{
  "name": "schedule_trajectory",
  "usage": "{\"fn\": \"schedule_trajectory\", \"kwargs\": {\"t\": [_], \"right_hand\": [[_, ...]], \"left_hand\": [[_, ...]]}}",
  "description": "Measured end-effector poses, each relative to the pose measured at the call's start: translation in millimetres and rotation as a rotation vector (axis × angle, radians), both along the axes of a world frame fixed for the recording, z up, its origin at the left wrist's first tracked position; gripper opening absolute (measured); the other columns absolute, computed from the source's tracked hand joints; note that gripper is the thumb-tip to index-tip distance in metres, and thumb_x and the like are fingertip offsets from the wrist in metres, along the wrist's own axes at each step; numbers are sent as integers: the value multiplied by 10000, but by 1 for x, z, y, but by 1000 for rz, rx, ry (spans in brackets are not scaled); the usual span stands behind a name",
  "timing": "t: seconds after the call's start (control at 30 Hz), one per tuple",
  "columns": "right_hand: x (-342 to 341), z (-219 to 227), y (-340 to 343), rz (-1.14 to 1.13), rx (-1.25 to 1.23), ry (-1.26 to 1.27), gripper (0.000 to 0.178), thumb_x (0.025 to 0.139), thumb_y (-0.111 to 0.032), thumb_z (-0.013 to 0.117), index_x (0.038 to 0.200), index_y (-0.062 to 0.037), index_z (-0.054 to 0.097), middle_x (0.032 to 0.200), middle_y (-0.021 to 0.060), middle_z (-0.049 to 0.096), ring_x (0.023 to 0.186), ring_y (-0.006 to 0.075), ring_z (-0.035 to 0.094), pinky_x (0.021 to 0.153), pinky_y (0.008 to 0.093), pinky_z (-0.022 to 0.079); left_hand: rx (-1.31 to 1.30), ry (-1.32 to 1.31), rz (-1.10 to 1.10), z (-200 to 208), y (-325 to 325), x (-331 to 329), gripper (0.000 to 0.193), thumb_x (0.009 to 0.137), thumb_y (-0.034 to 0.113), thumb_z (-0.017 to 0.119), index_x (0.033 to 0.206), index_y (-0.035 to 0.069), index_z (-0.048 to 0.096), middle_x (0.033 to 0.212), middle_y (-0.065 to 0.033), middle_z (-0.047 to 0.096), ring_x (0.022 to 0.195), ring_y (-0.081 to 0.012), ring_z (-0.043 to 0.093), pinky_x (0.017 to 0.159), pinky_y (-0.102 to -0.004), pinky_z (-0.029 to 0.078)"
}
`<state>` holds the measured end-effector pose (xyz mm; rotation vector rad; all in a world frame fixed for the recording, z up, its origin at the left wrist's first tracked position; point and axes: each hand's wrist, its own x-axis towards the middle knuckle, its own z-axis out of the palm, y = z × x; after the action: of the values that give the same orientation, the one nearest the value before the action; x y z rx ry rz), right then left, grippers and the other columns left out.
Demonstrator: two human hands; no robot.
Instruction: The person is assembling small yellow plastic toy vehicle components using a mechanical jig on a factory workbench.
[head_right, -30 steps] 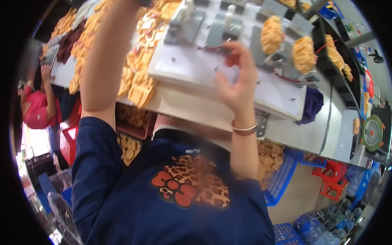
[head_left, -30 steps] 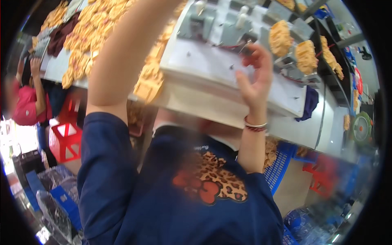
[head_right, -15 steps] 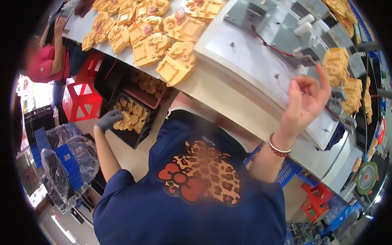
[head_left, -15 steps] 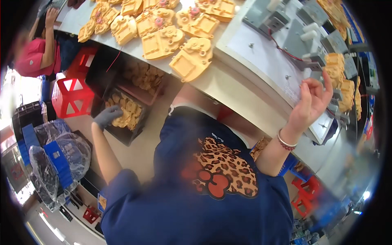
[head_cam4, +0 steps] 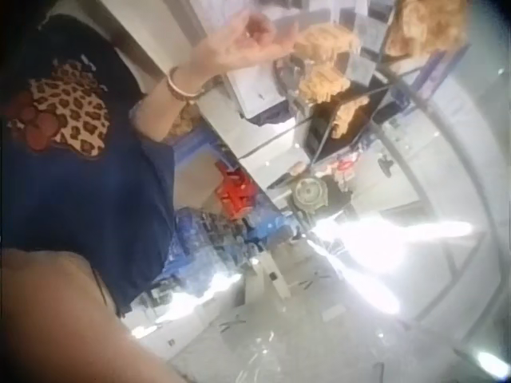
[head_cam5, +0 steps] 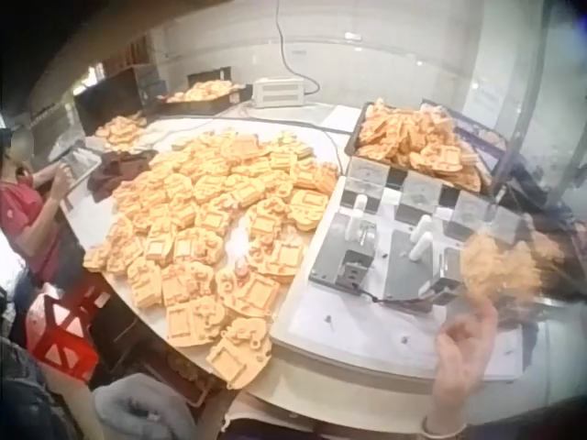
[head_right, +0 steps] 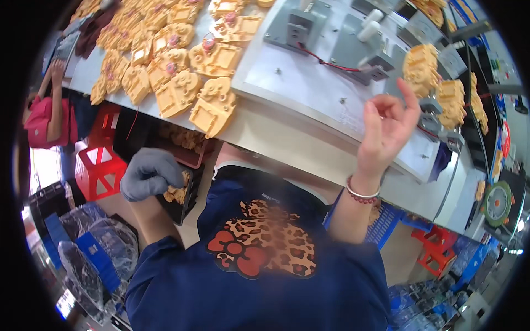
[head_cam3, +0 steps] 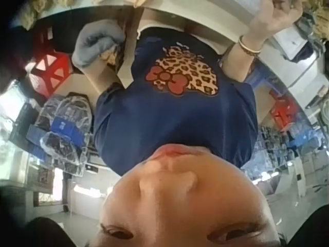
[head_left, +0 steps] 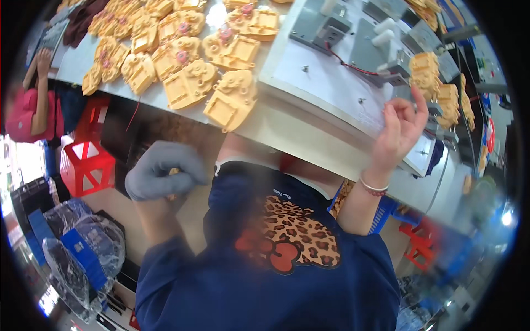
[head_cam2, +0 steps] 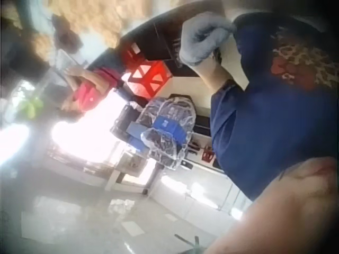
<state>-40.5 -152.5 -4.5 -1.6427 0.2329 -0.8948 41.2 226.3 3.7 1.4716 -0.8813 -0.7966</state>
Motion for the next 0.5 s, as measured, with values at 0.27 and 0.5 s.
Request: {"fn": "schedule_trajectory", "kwargs": {"t": [0.27,0.5], "right_hand": [[-4,1,-3,-12,52,0,508,814,2,622,1280,2,418,817,12,521,752,67,473,696,209,386],[-4,-4,0,-10,0,-25,462,801,8,625,1234,-3,462,805,3,520,719,67,473,680,213,388]], "left_hand": [[325,-787,351,23,-177,57,171,813,163,680,946,56,667,897,-132,662,809,-269,634,725,-340,485],[478,-665,314,27,-198,66,179,809,187,689,849,18,647,726,-143,624,630,-225,591,624,-324,465]]}}
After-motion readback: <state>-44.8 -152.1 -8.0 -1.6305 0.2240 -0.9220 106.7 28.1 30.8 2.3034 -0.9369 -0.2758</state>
